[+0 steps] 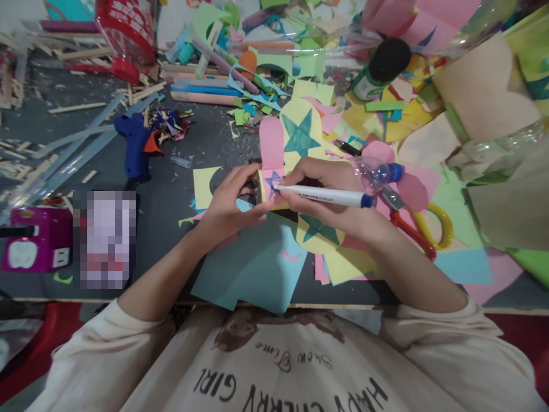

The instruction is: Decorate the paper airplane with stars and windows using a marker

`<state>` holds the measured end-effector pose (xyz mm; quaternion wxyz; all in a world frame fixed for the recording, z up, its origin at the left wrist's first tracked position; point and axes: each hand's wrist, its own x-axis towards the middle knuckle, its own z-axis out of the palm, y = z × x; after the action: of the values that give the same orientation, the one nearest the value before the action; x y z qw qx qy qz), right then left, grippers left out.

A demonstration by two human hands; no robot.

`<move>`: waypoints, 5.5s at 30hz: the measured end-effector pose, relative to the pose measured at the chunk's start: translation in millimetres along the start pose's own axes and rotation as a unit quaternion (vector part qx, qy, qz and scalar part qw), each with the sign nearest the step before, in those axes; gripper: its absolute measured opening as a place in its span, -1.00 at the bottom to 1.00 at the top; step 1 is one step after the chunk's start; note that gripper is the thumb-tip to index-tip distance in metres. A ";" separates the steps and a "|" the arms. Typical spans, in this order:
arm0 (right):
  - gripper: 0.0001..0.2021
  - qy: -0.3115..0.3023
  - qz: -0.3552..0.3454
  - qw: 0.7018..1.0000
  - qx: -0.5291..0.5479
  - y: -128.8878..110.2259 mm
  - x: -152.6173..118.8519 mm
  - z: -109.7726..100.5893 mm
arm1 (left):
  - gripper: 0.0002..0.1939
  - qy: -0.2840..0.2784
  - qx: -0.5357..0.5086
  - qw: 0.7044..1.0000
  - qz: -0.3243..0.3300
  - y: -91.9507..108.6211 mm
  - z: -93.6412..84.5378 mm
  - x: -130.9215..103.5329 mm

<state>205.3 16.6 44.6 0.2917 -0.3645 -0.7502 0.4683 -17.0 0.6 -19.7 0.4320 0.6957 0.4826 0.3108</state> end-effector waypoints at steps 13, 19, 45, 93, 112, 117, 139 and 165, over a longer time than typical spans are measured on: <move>-0.67 0.019 -0.004 1.000 0.018 4.9 0.9 1.5 | -0.30 0.005 0.004 1.000 -0.008 4.1 0.4 1.4; -0.71 0.020 0.017 0.999 0.035 5.2 3.7 -1.7 | -0.27 -0.002 -0.002 1.000 -0.003 1.4 0.7 1.0; -0.69 0.075 0.039 0.996 0.004 9.8 8.8 -2.8 | -0.31 -0.001 -0.010 1.000 -0.003 4.4 0.0 0.4; -0.69 0.149 0.015 0.987 0.054 12.0 9.4 0.6 | -0.44 0.014 0.008 1.000 0.007 1.5 0.1 -1.2; -0.74 0.034 -0.002 0.999 -0.002 14.3 3.2 2.2 | -0.38 0.002 0.025 0.999 0.031 -0.7 -0.9 -0.7; -0.78 0.046 0.006 0.999 0.010 11.7 2.8 2.9 | -0.34 0.004 0.026 0.999 0.023 0.2 -0.4 -0.6; -0.79 0.048 -0.004 0.999 0.024 10.1 4.4 1.2 | -0.38 0.001 0.012 1.000 0.025 1.8 0.5 -0.8; -0.68 0.019 -0.016 0.999 0.020 10.1 5.4 -4.1 | -0.36 0.002 0.029 0.999 0.017 2.2 0.3 -1.2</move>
<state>208.2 26.0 37.4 0.3209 -0.3554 -0.7407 0.4712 -16.3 -1.0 -17.9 0.4055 0.7154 0.4804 0.3051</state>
